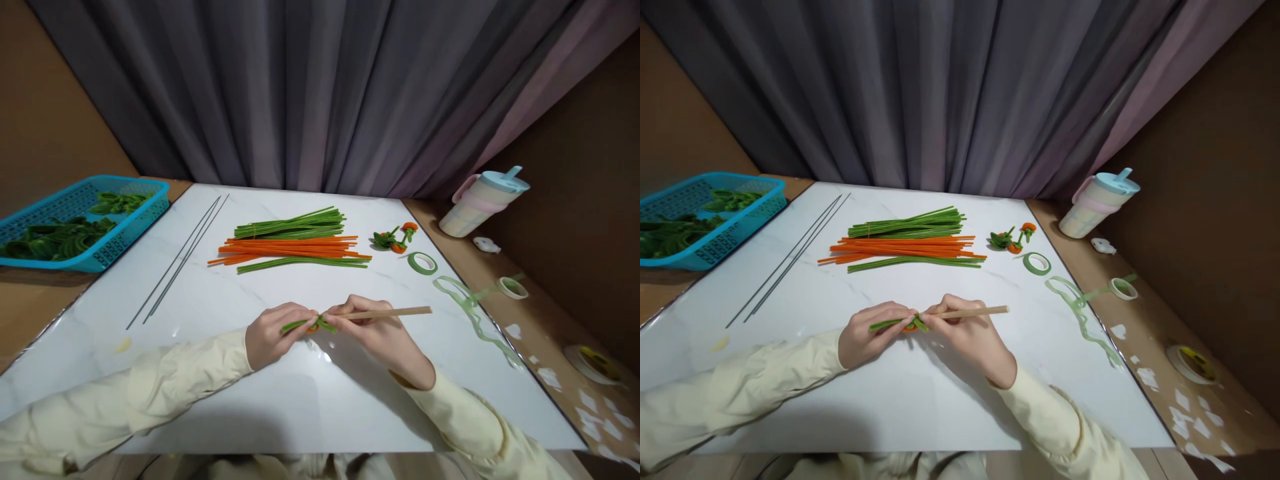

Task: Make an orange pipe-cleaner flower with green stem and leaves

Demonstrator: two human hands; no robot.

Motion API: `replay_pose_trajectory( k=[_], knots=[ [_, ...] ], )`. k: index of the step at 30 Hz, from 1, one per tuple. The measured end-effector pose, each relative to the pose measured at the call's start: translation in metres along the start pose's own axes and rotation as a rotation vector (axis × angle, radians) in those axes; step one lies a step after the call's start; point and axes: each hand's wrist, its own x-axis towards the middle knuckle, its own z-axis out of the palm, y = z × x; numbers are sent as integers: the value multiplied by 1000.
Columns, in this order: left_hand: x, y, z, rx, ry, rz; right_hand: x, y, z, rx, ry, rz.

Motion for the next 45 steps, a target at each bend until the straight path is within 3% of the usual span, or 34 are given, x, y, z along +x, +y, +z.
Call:
replay_pose_trajectory(
  k=[5,10,12,19,28,36,45],
  knots=[
    [5,5,-2,-104,33,-155,3,-5,-13,19,-23,71],
    [8,6,-5,-204,30,-336,5,-7,-19,67,94,-59],
    [8,5,-5,-231,26,-390,5,-3,-20,59,69,-104],
    [10,7,-5,-315,20,-407,6,11,-10,-144,-104,-469],
    [15,12,-6,-448,-60,-507,5,20,-1,-117,-152,-506],
    [16,14,-7,-488,-78,-635,-2,21,10,-239,-37,-637],
    [16,15,-6,-461,-94,-591,-7,29,19,-490,113,-712]
  ],
)
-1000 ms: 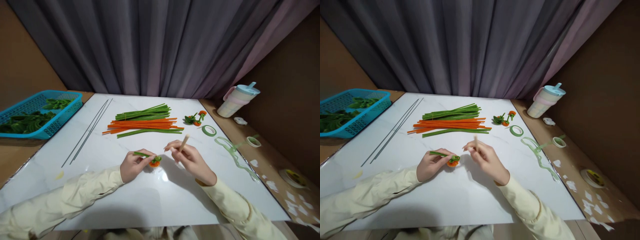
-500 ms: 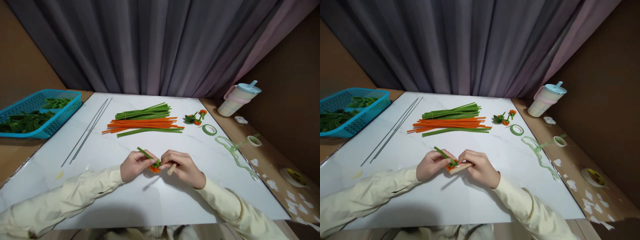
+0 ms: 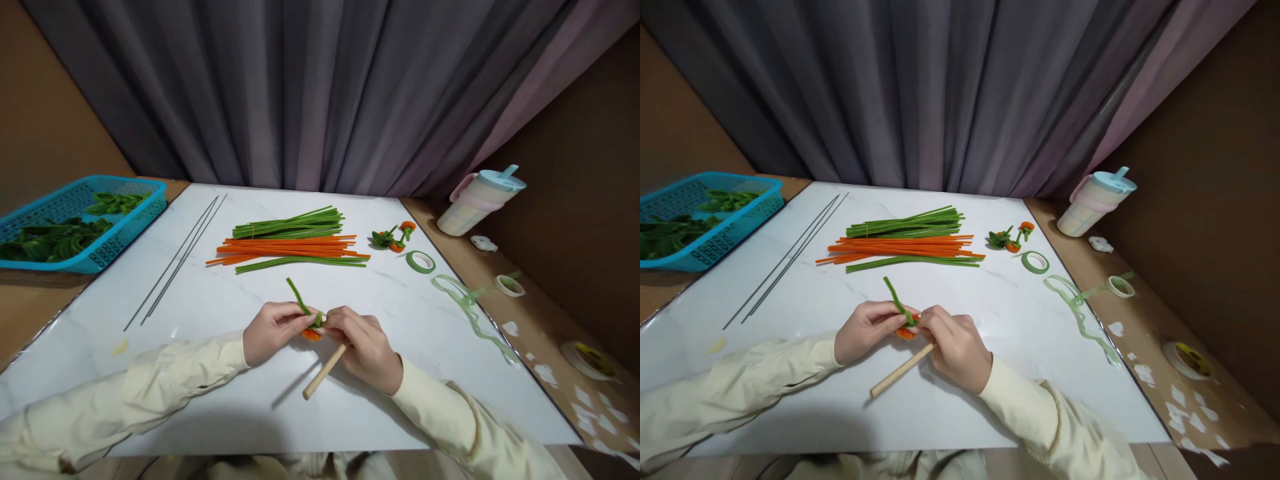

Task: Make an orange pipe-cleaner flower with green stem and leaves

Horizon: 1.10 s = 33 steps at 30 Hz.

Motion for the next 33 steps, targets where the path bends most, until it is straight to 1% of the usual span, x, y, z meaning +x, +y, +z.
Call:
replay_pose_trajectory(
  k=[3,6,7,9,11,13,15,17,20,22,25,28,30,33],
  knots=[
    [0,-1,0,45,19,53,2,2,-2,20,-20,-10],
    [0,-1,0,93,35,119,7,5,-11,128,-58,1],
    [0,0,-1,106,39,136,9,6,-15,165,-60,33],
    [-1,0,-1,125,50,158,13,8,-24,208,-81,161],
    [-2,0,-1,133,58,175,16,8,-29,233,-181,293],
    [-3,-2,-1,140,59,209,18,6,-30,249,-310,341],
    [-4,-4,-1,157,60,246,18,5,-27,255,-385,315],
    [-4,-6,-1,177,74,255,15,4,-22,220,-423,286],
    [-5,-8,1,166,98,194,12,4,-18,48,-487,235],
    [-6,-8,2,135,104,140,12,3,-17,-94,-525,171],
    [-6,-8,2,93,104,124,12,1,-17,-252,-576,86],
    [-6,-9,2,125,107,132,13,1,-16,-372,-630,13],
    [-7,-8,1,135,102,126,13,2,-16,-430,-649,-42],
    [-7,-7,1,136,92,101,11,4,-17,-493,-639,-119]
  ],
)
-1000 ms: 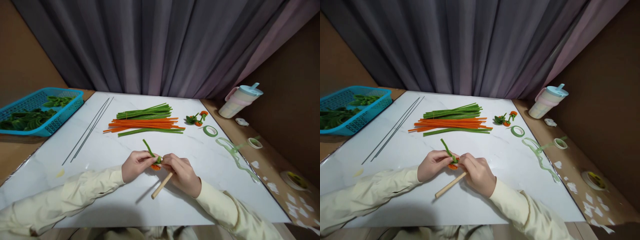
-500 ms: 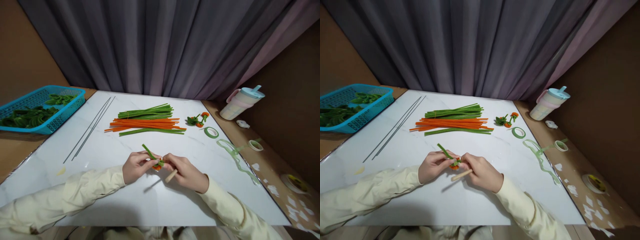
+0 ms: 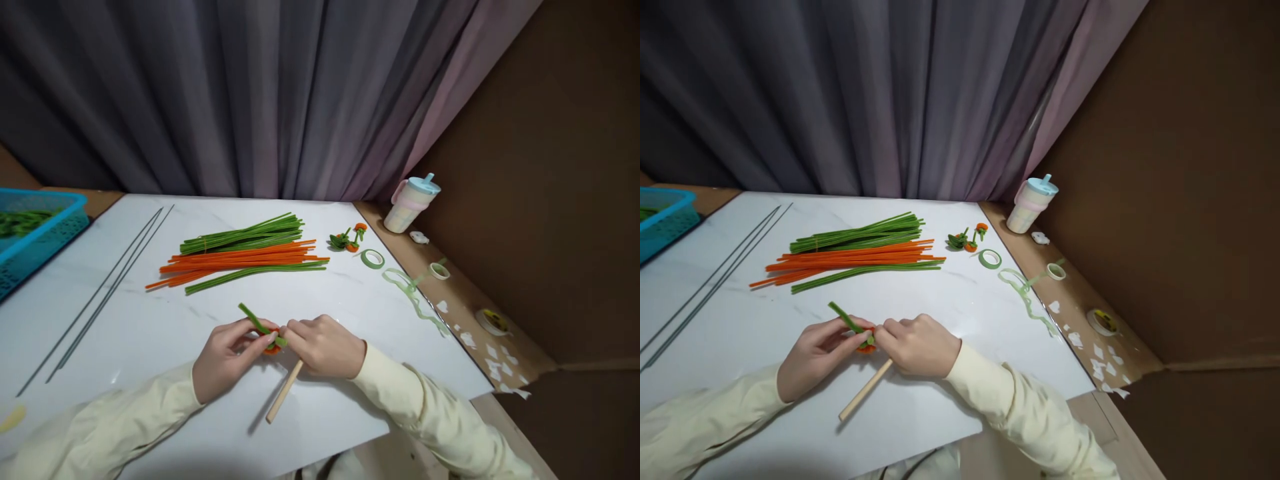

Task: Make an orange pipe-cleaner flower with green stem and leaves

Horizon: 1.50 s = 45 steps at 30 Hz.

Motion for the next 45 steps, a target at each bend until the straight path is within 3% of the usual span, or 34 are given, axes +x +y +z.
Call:
replay_pose_trajectory(
  k=[9,13,16,21,24,26,31,37,42,45],
  knots=[
    [1,-2,3,-16,10,-37,-2,4,7,-46,110,-48],
    [2,0,3,-63,7,-45,-3,7,7,37,185,-49],
    [4,2,2,-112,-8,-113,-4,10,1,333,265,27],
    [6,4,1,-176,48,-140,-6,12,-15,1008,495,465],
    [5,3,1,-178,70,-125,-4,10,-22,1261,481,631],
    [5,1,1,-169,88,-114,-2,8,-24,1390,409,664],
    [3,-3,0,-154,120,-72,2,0,-25,1659,299,564],
    [3,-2,0,-144,132,-65,-1,-1,-20,1532,322,618],
    [7,5,0,-217,119,-97,-2,5,-25,978,498,531],
    [8,8,0,-250,114,-94,-1,6,-22,839,376,422]
  ],
)
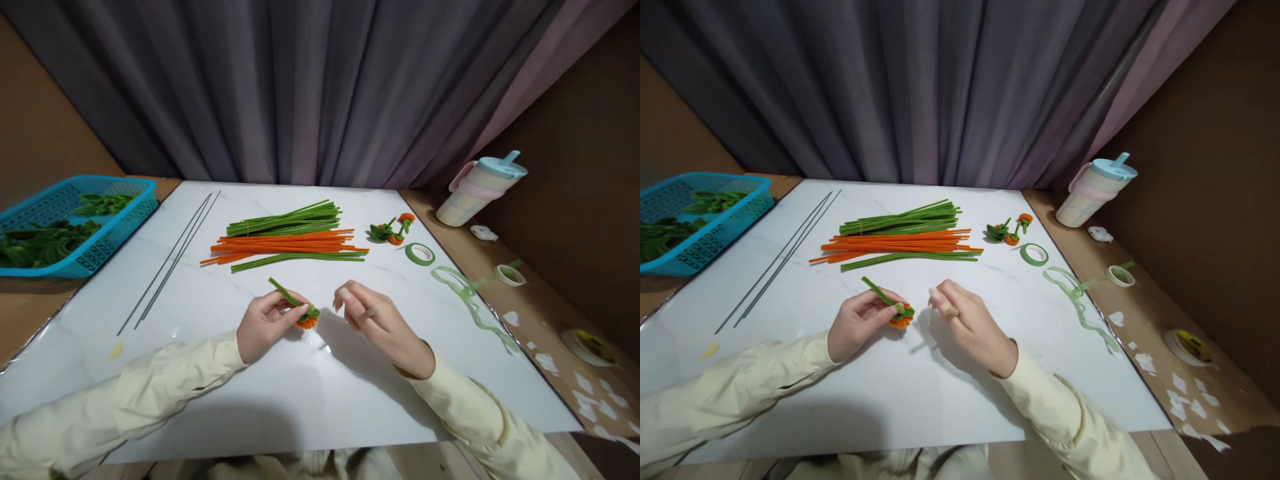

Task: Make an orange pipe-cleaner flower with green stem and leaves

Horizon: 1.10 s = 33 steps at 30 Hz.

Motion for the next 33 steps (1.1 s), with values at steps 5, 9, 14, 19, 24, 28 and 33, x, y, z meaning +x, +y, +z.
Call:
replay_pose_trajectory(
  k=[5,9,14,19,24,28,33],
  knots=[
    [-1,-2,0,2,-37,34,-2,1,11,-57,-288,6],
    [-3,-4,0,23,-74,19,-4,-1,14,-83,-344,-13],
    [-2,-2,0,-24,-85,-95,-5,2,11,-190,-348,-128],
    [5,3,1,-175,-114,-344,-7,4,9,-579,-337,-401],
    [10,5,1,-318,-195,-624,-6,2,10,-1003,-139,-808],
    [7,5,0,-318,-246,-587,0,9,4,-1028,-14,-1032],
    [-1,4,-2,44,-82,86,5,15,-2,-521,-56,-639]
  ],
)
